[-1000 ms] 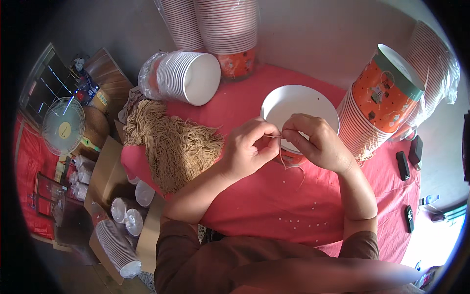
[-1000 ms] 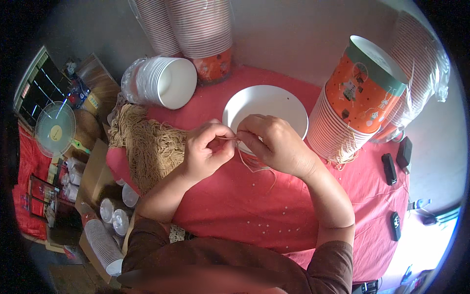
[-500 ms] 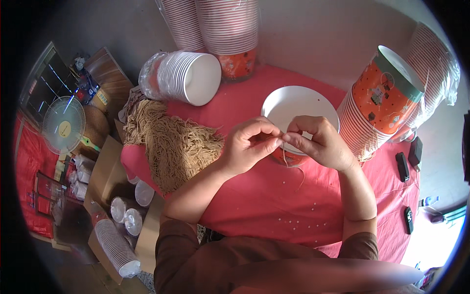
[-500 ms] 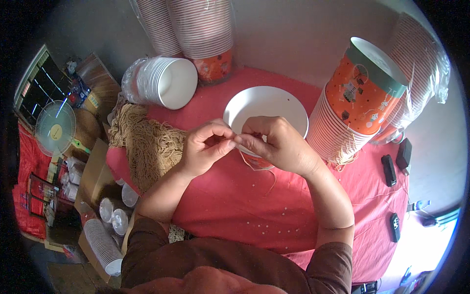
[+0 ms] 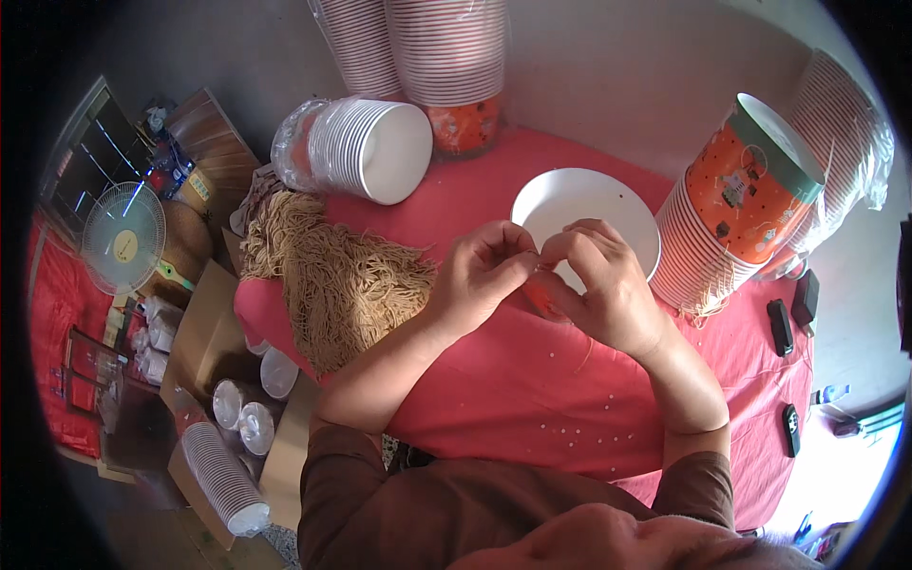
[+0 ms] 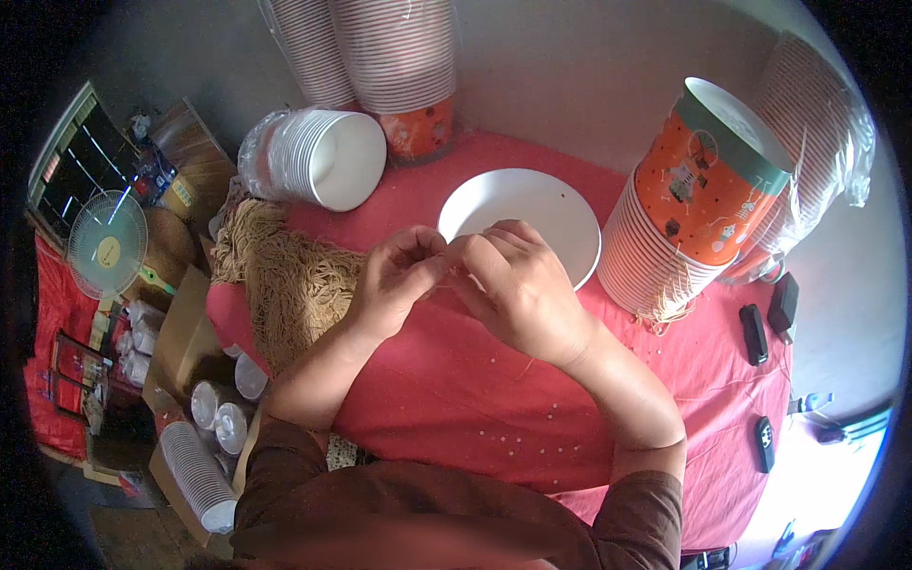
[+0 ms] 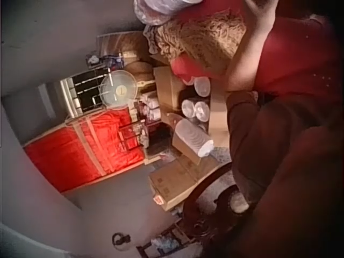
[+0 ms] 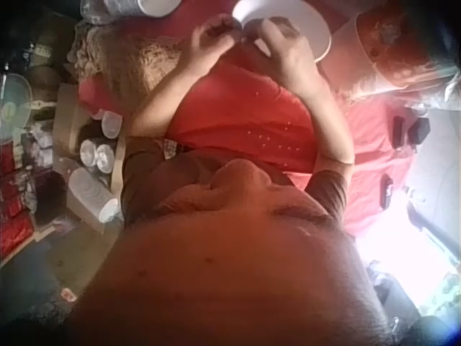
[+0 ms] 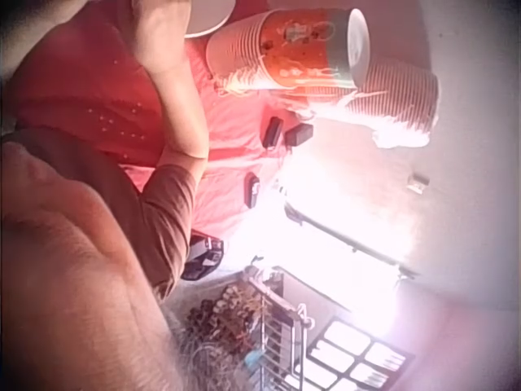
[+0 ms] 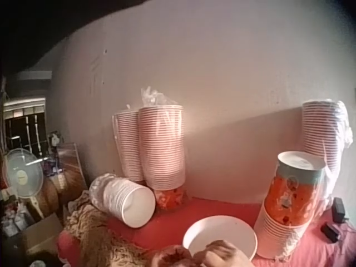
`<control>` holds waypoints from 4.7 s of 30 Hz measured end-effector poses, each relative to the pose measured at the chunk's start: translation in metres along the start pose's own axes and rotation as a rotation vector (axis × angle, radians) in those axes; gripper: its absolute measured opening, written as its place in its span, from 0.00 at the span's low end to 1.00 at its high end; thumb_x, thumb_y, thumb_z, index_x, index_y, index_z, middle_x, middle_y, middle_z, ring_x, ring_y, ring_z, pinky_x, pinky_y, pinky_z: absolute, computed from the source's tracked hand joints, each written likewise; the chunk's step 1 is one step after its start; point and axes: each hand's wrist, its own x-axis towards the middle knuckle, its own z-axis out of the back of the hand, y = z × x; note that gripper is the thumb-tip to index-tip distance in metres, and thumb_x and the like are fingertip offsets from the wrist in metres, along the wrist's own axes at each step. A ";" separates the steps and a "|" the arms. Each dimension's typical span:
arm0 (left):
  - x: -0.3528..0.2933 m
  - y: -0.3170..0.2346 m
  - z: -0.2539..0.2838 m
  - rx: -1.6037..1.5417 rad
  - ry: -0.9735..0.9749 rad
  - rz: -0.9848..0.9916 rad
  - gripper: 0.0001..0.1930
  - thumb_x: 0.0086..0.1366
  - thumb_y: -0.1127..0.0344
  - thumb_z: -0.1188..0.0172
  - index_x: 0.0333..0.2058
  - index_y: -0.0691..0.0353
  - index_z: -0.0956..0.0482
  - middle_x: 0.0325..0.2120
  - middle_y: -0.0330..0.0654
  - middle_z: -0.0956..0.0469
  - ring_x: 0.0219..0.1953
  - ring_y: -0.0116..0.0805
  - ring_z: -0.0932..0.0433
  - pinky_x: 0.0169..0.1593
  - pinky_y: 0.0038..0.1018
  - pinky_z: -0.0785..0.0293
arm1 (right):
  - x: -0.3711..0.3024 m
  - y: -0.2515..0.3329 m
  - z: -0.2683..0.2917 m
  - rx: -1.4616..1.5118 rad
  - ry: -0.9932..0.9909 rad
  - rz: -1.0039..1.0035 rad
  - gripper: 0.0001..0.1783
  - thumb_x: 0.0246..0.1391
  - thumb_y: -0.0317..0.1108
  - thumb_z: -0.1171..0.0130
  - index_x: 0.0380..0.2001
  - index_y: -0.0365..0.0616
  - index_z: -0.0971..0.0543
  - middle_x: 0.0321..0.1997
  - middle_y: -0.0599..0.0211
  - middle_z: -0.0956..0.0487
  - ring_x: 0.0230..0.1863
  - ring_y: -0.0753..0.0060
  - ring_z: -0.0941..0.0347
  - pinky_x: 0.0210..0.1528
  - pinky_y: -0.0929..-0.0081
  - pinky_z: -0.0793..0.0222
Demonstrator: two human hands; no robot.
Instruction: Attaching string handles to paper buckets at a packing station.
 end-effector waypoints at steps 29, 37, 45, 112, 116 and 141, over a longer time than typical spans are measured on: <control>0.001 0.006 0.006 -0.185 0.019 0.102 0.07 0.69 0.70 0.40 0.41 0.67 0.20 0.31 0.38 0.19 0.29 0.19 0.23 0.34 0.17 0.25 | 0.001 -0.007 0.003 0.014 -0.073 -0.043 0.08 0.45 0.25 0.34 0.31 0.44 0.21 0.27 0.66 0.21 0.32 0.60 0.23 0.40 0.64 0.29; 0.001 0.007 0.003 0.080 -0.048 -0.065 0.06 0.69 0.70 0.38 0.39 0.67 0.21 0.31 0.36 0.19 0.33 0.18 0.22 0.37 0.17 0.25 | 0.002 -0.011 0.006 -0.116 -0.066 0.027 0.09 0.45 0.25 0.34 0.30 0.42 0.24 0.26 0.64 0.22 0.30 0.57 0.23 0.40 0.62 0.27; 0.001 0.009 0.008 0.107 -0.065 -0.077 0.03 0.68 0.70 0.39 0.36 0.63 0.21 0.26 0.29 0.24 0.29 0.13 0.30 0.32 0.14 0.33 | -0.001 -0.011 0.006 -0.157 0.013 -0.053 0.08 0.48 0.24 0.38 0.31 0.40 0.27 0.24 0.60 0.24 0.28 0.54 0.23 0.38 0.60 0.26; 0.031 0.015 0.055 0.889 -0.073 -0.558 0.10 0.54 0.81 0.40 0.34 0.62 0.21 0.48 0.42 0.21 0.55 0.43 0.27 0.60 0.37 0.34 | 0.005 0.005 0.059 -0.186 0.086 -0.182 0.08 0.52 0.23 0.39 0.38 0.40 0.22 0.33 0.58 0.18 0.34 0.52 0.20 0.35 0.61 0.24; 0.030 0.008 0.047 0.871 -0.316 -0.492 0.09 0.54 0.80 0.40 0.35 0.62 0.19 0.43 0.44 0.20 0.50 0.44 0.24 0.54 0.37 0.29 | 0.002 -0.003 0.056 -0.244 0.125 -0.190 0.09 0.53 0.24 0.39 0.38 0.41 0.22 0.33 0.59 0.18 0.33 0.53 0.20 0.34 0.62 0.24; 0.018 -0.008 0.021 1.198 0.033 -0.732 0.06 0.51 0.77 0.40 0.29 0.64 0.25 0.28 0.44 0.23 0.33 0.44 0.23 0.35 0.37 0.24 | -0.009 -0.033 0.033 -0.412 0.204 -0.168 0.07 0.52 0.28 0.41 0.37 0.45 0.23 0.31 0.62 0.19 0.32 0.55 0.20 0.30 0.60 0.25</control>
